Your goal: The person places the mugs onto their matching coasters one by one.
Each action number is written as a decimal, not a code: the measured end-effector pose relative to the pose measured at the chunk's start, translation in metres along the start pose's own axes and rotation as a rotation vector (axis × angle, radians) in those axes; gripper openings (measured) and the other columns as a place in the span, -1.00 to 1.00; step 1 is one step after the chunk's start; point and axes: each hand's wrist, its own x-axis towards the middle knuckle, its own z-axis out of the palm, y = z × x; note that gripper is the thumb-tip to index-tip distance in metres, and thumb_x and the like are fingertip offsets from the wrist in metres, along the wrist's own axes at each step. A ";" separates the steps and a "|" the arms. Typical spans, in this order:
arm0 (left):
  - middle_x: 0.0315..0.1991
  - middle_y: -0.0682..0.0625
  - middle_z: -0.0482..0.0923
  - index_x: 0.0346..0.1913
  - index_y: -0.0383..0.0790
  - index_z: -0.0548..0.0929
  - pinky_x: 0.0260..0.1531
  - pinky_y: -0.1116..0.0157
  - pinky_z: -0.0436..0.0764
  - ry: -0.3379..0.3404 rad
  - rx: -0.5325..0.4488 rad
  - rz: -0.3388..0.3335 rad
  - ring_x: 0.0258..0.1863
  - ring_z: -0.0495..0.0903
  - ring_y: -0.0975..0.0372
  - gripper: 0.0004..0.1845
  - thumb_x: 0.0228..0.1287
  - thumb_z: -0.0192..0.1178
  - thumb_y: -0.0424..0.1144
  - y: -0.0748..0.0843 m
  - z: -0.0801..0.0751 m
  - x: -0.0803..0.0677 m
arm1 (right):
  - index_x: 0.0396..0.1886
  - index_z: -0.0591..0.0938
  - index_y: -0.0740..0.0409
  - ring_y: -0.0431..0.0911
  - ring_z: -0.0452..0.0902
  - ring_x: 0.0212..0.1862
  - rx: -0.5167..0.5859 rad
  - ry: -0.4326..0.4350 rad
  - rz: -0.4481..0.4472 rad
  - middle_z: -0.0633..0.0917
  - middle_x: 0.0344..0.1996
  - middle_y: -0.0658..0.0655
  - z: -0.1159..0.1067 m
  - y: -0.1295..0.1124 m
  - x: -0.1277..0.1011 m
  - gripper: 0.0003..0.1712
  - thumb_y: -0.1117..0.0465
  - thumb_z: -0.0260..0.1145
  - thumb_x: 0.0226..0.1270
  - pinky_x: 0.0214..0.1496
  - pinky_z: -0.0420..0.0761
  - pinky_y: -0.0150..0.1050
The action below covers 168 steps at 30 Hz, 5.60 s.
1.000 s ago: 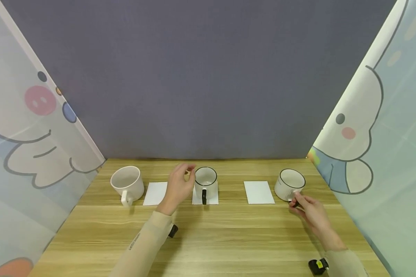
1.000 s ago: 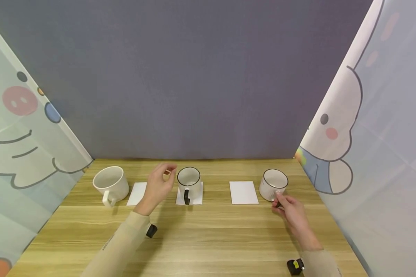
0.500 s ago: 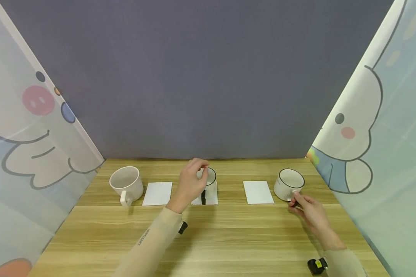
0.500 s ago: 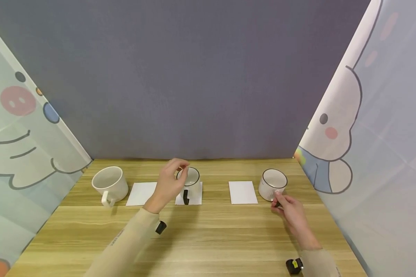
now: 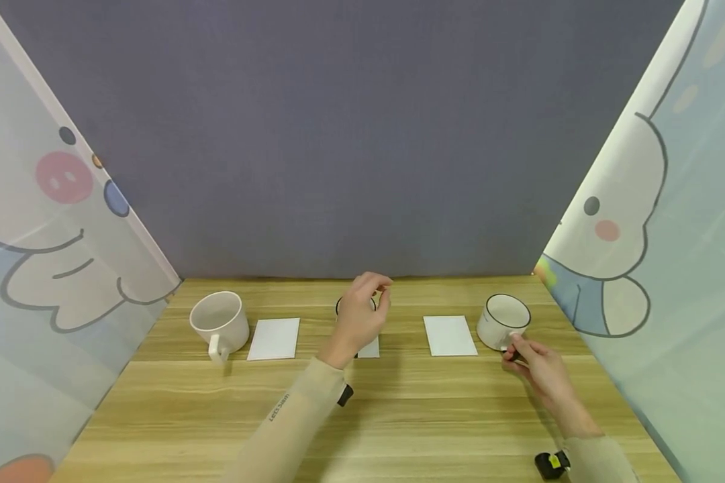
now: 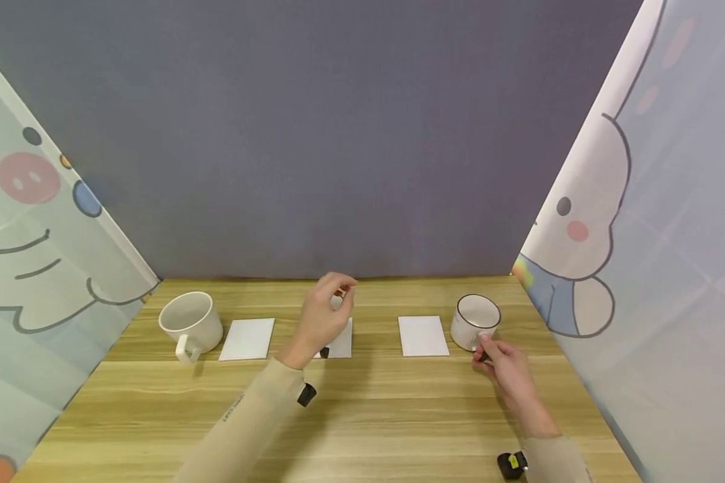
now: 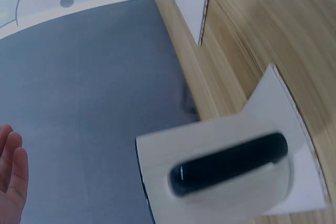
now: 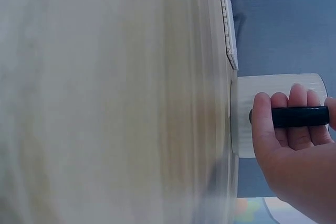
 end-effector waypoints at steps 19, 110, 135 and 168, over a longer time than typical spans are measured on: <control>-0.09 -0.04 0.64 -0.07 -0.25 0.68 -0.16 0.27 0.62 -0.143 0.033 -0.082 -0.13 0.61 0.14 -0.85 0.36 0.21 -0.42 0.011 0.041 0.002 | -0.26 0.62 0.46 -0.16 0.64 -0.19 -0.016 0.026 0.005 0.62 -0.32 0.07 0.004 0.000 -0.001 -0.56 0.08 0.20 0.58 -0.01 0.71 -0.22; -0.09 0.22 0.60 -0.16 0.01 0.63 -0.13 0.32 0.51 -0.776 0.252 -0.353 -0.12 0.43 0.26 -0.79 0.27 0.42 -0.04 -0.032 0.123 -0.027 | -0.24 0.61 0.48 -0.12 0.64 -0.23 0.038 -0.030 -0.035 0.66 -0.36 0.11 0.004 -0.003 -0.005 -0.65 0.23 0.10 0.63 -0.06 0.72 -0.20; -0.07 0.22 0.61 -0.16 0.00 0.63 -0.05 0.32 0.52 -0.785 0.257 -0.360 -0.07 0.45 0.26 -0.78 0.26 0.42 -0.04 -0.035 0.125 -0.028 | -0.18 0.65 0.38 -0.15 0.65 -0.25 0.140 0.041 0.018 0.67 -0.36 0.06 0.012 -0.011 -0.005 -0.74 0.26 0.13 0.61 -0.10 0.72 -0.25; -0.12 0.21 0.61 -0.21 -0.01 0.62 -0.08 0.34 0.52 -0.771 0.235 -0.358 -0.09 0.44 0.25 -0.79 0.23 0.44 -0.08 -0.033 0.123 -0.027 | -0.23 0.70 0.40 -0.11 0.67 -0.22 0.211 0.056 -0.157 0.70 -0.35 0.08 0.024 -0.020 -0.013 -0.72 0.27 0.18 0.58 -0.03 0.71 -0.23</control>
